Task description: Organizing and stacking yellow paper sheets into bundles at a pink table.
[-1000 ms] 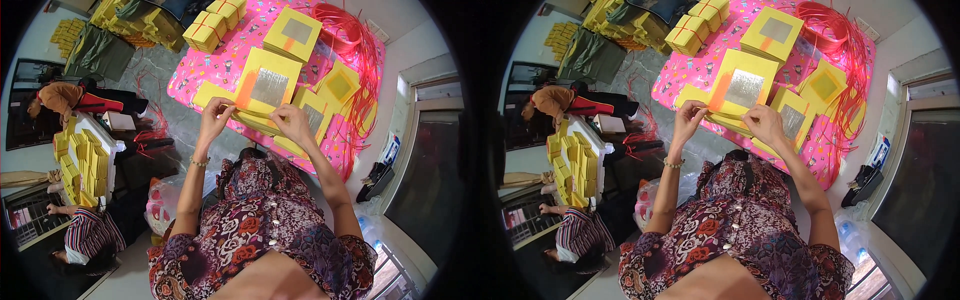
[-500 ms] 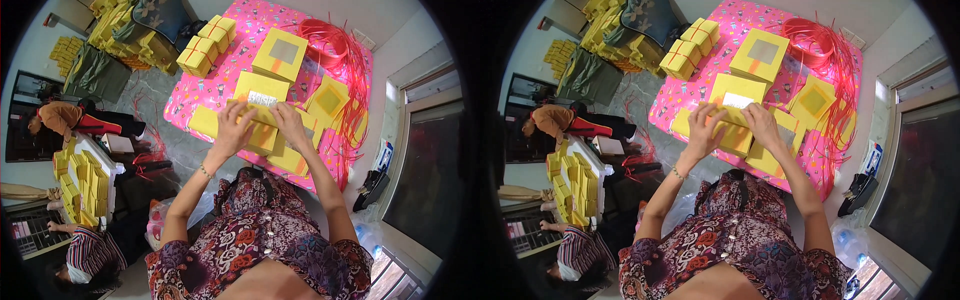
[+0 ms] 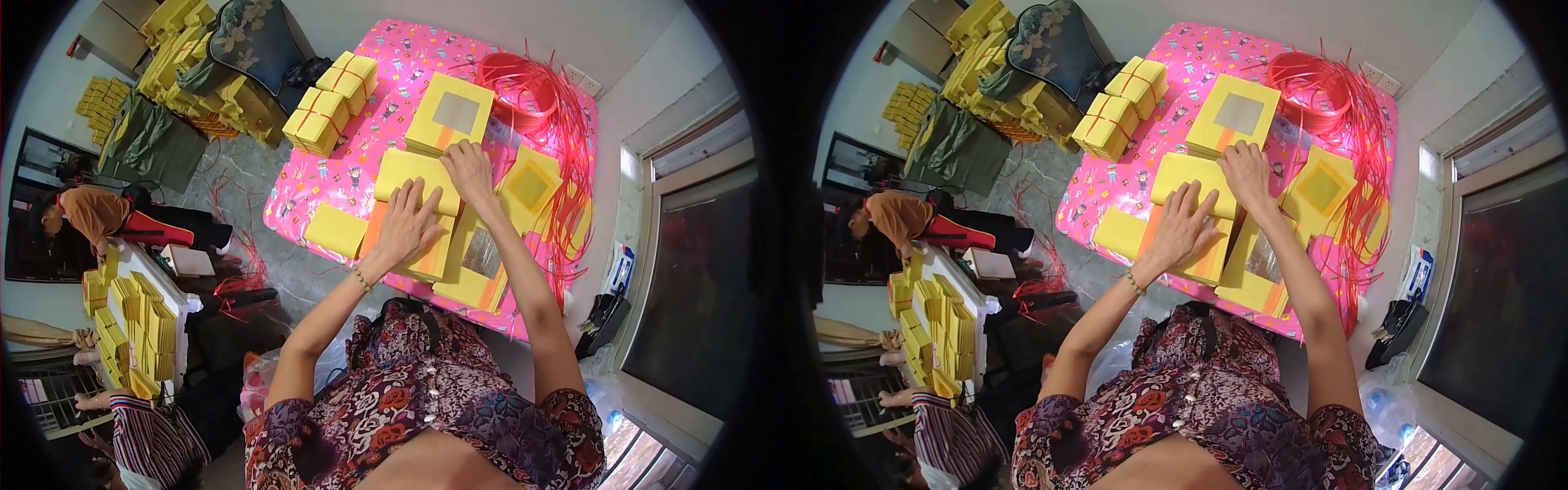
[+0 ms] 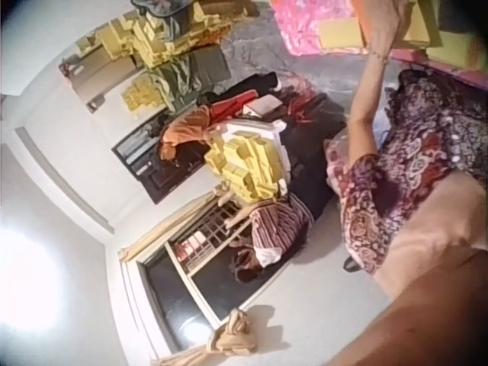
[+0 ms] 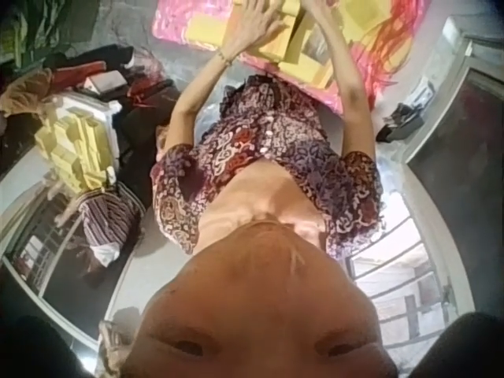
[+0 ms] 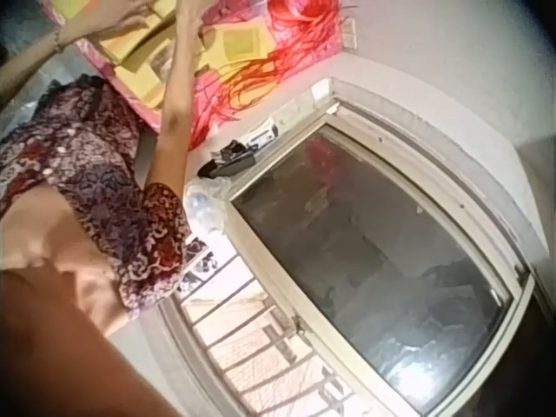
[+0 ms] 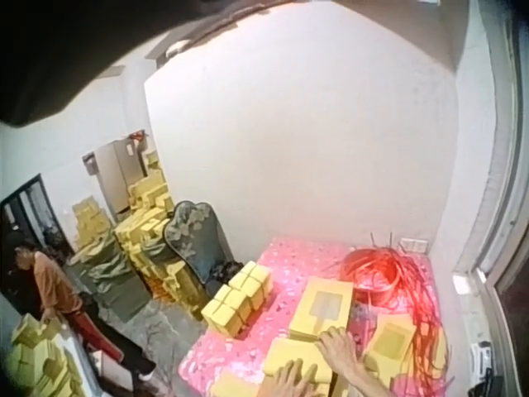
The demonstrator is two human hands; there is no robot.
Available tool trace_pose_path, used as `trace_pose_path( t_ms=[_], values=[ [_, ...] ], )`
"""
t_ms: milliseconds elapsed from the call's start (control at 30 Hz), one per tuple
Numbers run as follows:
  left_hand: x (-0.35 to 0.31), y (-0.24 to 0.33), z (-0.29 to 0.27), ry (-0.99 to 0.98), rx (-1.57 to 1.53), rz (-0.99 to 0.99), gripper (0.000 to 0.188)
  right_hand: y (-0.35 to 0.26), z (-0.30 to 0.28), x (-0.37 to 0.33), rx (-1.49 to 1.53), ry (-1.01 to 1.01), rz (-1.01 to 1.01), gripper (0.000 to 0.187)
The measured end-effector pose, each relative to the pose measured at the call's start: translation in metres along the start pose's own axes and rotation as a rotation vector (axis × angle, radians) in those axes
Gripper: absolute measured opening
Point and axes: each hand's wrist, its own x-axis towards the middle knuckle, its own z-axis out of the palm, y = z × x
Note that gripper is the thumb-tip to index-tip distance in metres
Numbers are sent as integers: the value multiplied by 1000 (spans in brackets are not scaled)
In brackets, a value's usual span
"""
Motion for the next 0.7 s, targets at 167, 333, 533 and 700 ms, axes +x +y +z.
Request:
trace_pose_path(
  t_ms=[167, 333, 533, 700],
  values=[
    [3, -1, 2, 7, -30, -2, 68, -11, 5, 17, 75, -184, 18, 23],
    [3, -3, 3, -38, -72, -12, 69, -17, 17, 15, 205, -337, 87, 31],
    [1, -7, 9, -27, -80, -4, 70, -21, 14, 17, 211, -365, 107, 32],
    [-1, -10, 11, -43, -123, -8, 72, -20, 16, 17, 194, -369, 102, 31]
  ],
)
